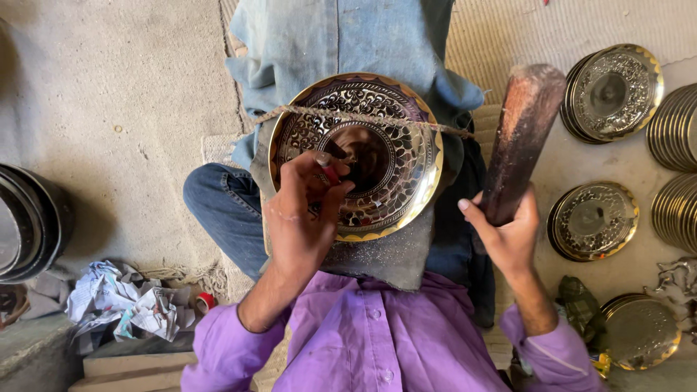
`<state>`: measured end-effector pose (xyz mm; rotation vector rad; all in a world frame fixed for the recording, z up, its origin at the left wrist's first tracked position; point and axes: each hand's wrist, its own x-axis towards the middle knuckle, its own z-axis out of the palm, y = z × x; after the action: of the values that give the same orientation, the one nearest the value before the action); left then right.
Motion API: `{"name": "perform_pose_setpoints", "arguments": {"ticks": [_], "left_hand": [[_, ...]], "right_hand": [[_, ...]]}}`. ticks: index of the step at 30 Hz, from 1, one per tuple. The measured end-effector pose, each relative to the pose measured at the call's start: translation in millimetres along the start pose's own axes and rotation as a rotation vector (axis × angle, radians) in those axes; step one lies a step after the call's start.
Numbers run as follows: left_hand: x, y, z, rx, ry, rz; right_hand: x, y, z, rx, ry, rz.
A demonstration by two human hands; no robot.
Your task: The person sits cross-legged on the floor with an engraved brass plate resting on their lap. They hold a red-handled punch against the plate's patterned surface with one hand and repeatedly strike it with a wooden mallet held in the other hand, repositioning the punch across the design to work the decoration, and briefly hold up the punch between strikes.
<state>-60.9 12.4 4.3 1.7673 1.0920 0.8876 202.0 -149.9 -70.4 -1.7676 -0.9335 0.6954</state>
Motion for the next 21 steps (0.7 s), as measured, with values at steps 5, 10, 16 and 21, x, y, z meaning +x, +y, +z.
{"name": "perform_pose_setpoints", "arguments": {"ticks": [5, 10, 16, 21], "left_hand": [[0.9, -1.8, -2.5, 0.085, -0.050, 0.081], [5.9, -2.3, -6.4, 0.050, -0.092, 0.079], [4.8, -2.3, -7.0, 0.008, -0.119, 0.124], [4.9, -4.7, -5.6, -0.007, -0.142, 0.129]], "right_hand": [[16.7, -33.8, -10.0, -0.009, -0.076, -0.130], [39.8, -69.6, -12.1, 0.029, -0.163, -0.289], [67.8, -111.4, -14.5, -0.397, -0.322, -0.465], [82.9, -130.3, -10.1, -0.626, -0.399, -0.691]]}}
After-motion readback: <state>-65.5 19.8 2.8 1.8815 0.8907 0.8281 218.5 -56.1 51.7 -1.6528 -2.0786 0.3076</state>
